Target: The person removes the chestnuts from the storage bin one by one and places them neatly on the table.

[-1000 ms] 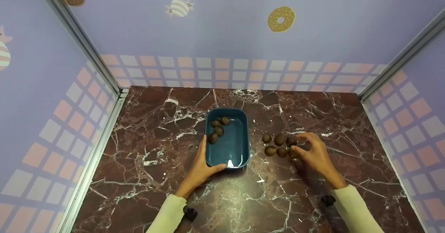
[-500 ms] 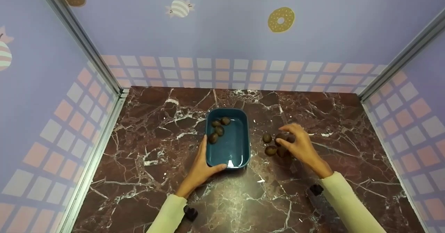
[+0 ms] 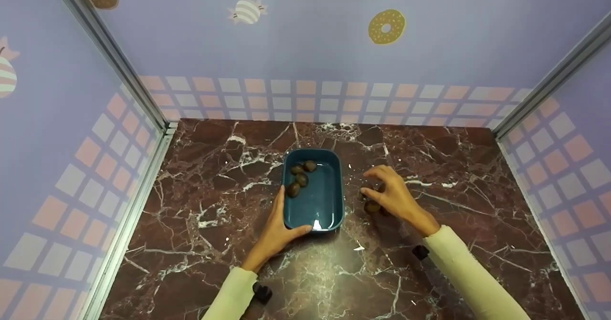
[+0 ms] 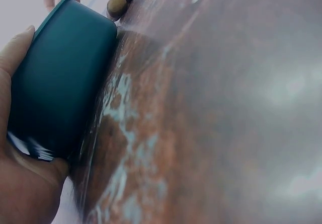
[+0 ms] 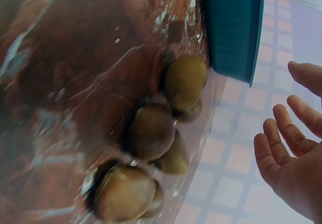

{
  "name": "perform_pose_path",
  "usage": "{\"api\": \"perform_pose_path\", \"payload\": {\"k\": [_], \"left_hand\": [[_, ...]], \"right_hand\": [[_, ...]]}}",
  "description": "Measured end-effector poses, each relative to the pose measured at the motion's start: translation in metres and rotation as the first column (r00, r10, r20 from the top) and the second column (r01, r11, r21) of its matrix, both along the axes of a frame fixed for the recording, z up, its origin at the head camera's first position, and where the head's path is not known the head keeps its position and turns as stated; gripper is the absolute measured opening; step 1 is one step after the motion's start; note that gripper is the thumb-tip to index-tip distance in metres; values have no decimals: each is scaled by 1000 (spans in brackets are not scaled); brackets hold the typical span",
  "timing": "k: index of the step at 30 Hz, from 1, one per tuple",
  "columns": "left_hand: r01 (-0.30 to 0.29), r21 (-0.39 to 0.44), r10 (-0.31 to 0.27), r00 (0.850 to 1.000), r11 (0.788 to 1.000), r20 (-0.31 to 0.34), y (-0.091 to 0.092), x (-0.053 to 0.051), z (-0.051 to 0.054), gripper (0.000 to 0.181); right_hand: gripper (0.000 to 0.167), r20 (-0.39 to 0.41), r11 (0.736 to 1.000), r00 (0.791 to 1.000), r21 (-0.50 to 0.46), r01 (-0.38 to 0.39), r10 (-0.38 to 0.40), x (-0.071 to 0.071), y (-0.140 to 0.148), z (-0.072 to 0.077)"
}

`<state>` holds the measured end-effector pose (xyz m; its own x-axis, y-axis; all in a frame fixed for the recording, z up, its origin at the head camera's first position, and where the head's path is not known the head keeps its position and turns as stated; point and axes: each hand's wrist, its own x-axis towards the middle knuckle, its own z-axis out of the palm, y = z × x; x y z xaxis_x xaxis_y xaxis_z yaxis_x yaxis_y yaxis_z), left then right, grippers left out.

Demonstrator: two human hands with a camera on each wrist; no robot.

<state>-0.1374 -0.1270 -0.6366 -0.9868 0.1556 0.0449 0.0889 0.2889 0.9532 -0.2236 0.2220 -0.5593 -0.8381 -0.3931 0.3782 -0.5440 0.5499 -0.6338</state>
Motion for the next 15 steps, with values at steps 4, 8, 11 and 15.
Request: {"api": "perform_pose_path", "payload": {"k": [4, 8, 11, 15], "left_hand": [[-1, 5, 1, 1000, 1000, -5, 0, 0, 1, 136], [-4, 5, 4, 1000, 1000, -14, 1, 0, 1, 136], [-5, 8, 5, 1000, 1000, -21, 1, 0, 0, 136], [0, 15, 0, 1000, 1000, -15, 1, 0, 1, 137]], "right_hand": [[35, 38, 999, 999, -13, -39, 39, -3, -12, 3], [36, 79, 997, 994, -24, -74, 75, -5, -25, 4], [37, 105, 995, 989, -28, -99, 101, -6, -33, 3], [36, 132, 990, 981, -42, -138, 143, -7, -43, 2]]}}
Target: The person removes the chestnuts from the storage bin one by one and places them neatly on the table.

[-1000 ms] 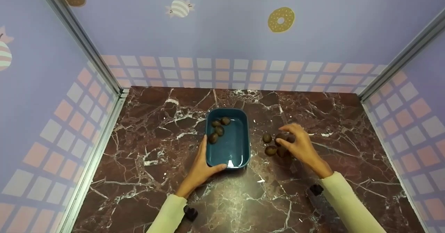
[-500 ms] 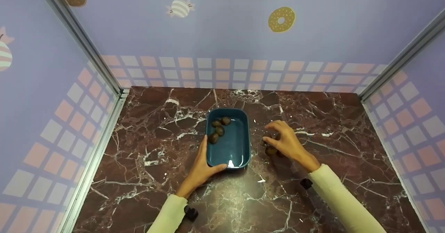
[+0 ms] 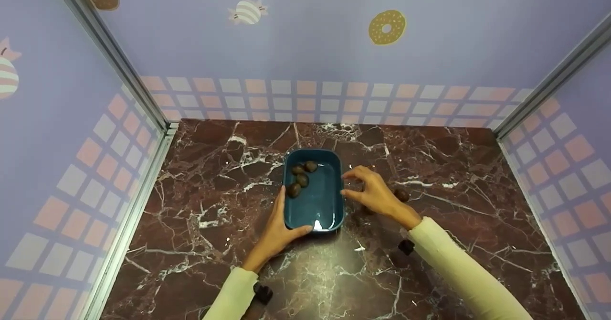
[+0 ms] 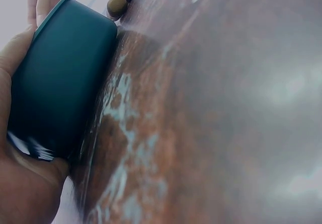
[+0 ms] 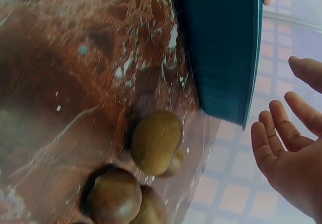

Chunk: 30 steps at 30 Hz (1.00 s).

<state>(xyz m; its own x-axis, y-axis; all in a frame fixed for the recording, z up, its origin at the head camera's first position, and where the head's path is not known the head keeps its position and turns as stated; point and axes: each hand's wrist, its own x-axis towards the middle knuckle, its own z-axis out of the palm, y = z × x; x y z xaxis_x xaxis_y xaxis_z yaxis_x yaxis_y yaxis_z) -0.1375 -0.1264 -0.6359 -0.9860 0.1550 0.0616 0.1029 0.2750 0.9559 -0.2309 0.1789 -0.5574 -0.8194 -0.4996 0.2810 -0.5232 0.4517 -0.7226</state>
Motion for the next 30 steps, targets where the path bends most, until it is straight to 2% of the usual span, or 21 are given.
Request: {"api": "perform_pose_path", "payload": {"k": [6, 11, 15, 23, 30], "left_hand": [[5, 6, -5, 999, 1000, 31, -1, 1, 1, 138], [3, 0, -3, 999, 1000, 39, -1, 2, 2, 137], [10, -1, -10, 999, 1000, 38, -1, 2, 2, 136], [13, 11, -14, 999, 1000, 38, -1, 2, 1, 136], [10, 22, -11, 999, 1000, 33, -1, 1, 0, 137]], "right_hand": [[37, 33, 998, 997, 21, -65, 65, -1, -13, -1], [38, -13, 994, 996, 61, -90, 91, -4, -26, -1], [37, -14, 990, 996, 107, -87, 89, -6, -35, 4], [42, 24, 964, 985, 203, -170, 168, -10, -51, 15], [46, 102, 939, 974, 260, -223, 203, -20, -58, 13]]}}
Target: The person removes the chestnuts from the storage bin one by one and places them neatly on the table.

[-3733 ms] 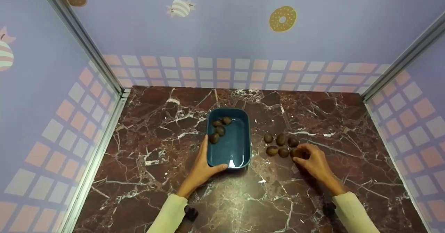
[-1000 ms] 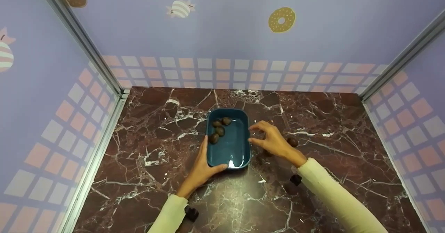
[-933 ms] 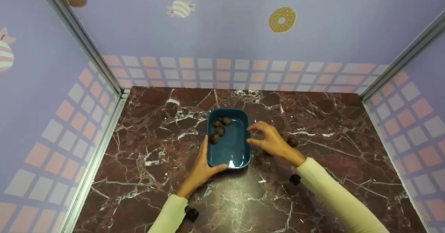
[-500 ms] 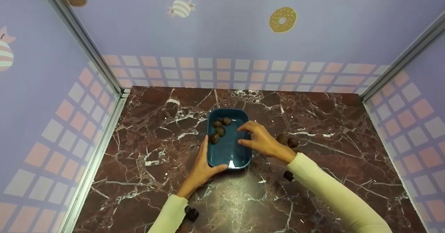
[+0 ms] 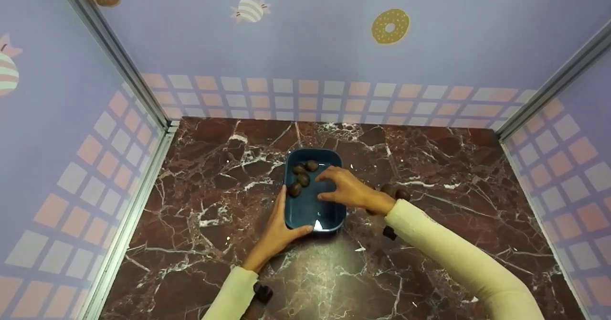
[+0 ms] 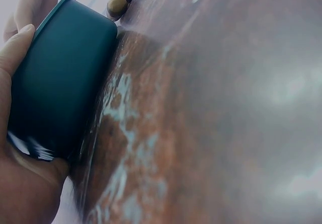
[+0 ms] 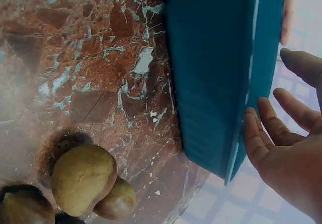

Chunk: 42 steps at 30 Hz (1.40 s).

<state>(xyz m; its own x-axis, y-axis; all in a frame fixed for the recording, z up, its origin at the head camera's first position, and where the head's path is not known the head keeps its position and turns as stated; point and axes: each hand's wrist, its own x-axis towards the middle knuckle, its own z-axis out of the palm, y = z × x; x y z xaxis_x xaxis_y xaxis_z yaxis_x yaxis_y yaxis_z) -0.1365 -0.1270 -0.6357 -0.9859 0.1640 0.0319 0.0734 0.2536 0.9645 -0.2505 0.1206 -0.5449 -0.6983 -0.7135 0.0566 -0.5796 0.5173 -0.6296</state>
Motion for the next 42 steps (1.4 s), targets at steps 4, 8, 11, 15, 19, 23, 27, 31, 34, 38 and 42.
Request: {"api": "perform_pose_path", "payload": {"k": [4, 8, 11, 15, 19, 23, 27, 31, 34, 38, 42], "left_hand": [[-2, 0, 2, 1000, 1000, -4, 0, 0, 0, 136], [-4, -13, 4, 1000, 1000, -6, 0, 1, 1, 136], [-5, -26, 5, 1000, 1000, -8, 0, 1, 0, 135], [-3, -26, 3, 1000, 1000, -2, 0, 1, 0, 134], [5, -17, -5, 1000, 1000, 6, 2, 1, 1, 132], [7, -17, -7, 1000, 1000, 6, 4, 1, 1, 132], [4, -21, -4, 1000, 1000, -1, 4, 1, 0, 134], [0, -21, 0, 1000, 1000, -11, 3, 1, -2, 135], [0, -24, 0, 1000, 1000, -20, 2, 1, -2, 135], [1, -27, -2, 1000, 1000, -24, 1, 1, -1, 135], [-1, -35, 0, 1000, 999, -27, 0, 0, -1, 135]], "right_hand": [[44, -7, 1000, 1000, 7, -12, 12, -3, -8, -7], [40, -43, 999, 998, 27, -39, 41, -5, -18, -13], [40, -60, 997, 996, 44, -60, 63, -5, -25, -17], [40, -56, 995, 995, 67, -74, 78, -5, -33, -20], [39, -36, 993, 996, 87, -83, 87, -7, -39, -22], [40, -25, 992, 996, 96, -83, 86, -8, -44, -22], [41, -26, 990, 996, 117, -80, 84, -10, -49, -22], [43, -23, 989, 996, 122, -83, 86, -13, -54, -24], [43, -46, 991, 995, 100, -86, 90, -19, -55, -35], [40, -96, 995, 992, 67, -75, 82, -33, -55, -70], [36, -105, 993, 988, 24, -114, 116, -36, -55, -87]]}}
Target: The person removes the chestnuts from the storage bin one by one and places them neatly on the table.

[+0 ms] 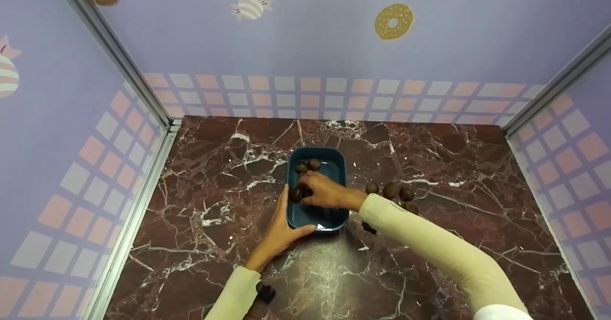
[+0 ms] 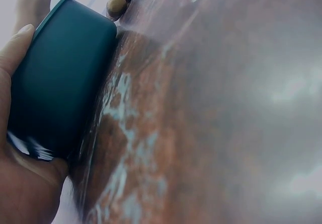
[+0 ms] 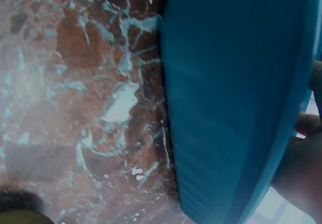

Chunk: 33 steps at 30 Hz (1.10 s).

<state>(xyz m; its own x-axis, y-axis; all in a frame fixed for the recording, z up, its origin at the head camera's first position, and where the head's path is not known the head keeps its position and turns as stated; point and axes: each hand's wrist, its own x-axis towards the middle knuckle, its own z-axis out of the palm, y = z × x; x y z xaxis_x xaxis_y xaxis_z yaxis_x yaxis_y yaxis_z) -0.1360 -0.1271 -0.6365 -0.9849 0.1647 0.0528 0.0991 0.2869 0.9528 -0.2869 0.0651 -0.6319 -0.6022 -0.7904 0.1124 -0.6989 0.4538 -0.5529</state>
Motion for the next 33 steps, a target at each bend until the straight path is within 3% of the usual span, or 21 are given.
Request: {"api": "perform_pose_path", "payload": {"k": [2, 5, 7, 9, 13, 16, 22, 26, 33], "left_hand": [[0, -7, 0, 1000, 1000, -8, 0, 0, 0, 134], [3, -13, -3, 1000, 1000, -4, -1, 0, 1, 133], [4, -12, -4, 1000, 1000, 1, -1, 0, 2, 132], [4, -10, -4, 1000, 1000, 6, -1, 0, 3, 132], [9, -3, -9, 1000, 1000, -16, -1, 0, 3, 133], [15, -4, -15, 1000, 1000, -22, -1, 0, 2, 134], [11, 4, -10, 1000, 1000, -19, -1, 0, 0, 133], [14, 18, -14, 1000, 1000, -16, -1, 0, -1, 131], [8, 6, -8, 1000, 1000, -11, -1, 0, 0, 131]], "right_hand": [[33, -16, 999, 999, -22, -29, 29, 3, 1, 3], [32, 21, 998, 999, -46, -42, 43, 11, 1, 17], [29, -8, 997, 999, -61, -41, 41, 11, 2, 11], [30, 25, 998, 999, -60, -33, 34, 14, 1, 13], [29, 57, 998, 998, -55, -17, 20, 15, 0, 3], [29, 34, 999, 999, -27, -27, 27, 20, -3, 1], [32, 13, 997, 1000, 73, -10, 9, 44, -7, 36], [32, -6, 995, 1000, 104, 8, -8, 49, -6, 43], [33, 10, 998, 999, 37, 51, -51, 53, 6, 53]]}}
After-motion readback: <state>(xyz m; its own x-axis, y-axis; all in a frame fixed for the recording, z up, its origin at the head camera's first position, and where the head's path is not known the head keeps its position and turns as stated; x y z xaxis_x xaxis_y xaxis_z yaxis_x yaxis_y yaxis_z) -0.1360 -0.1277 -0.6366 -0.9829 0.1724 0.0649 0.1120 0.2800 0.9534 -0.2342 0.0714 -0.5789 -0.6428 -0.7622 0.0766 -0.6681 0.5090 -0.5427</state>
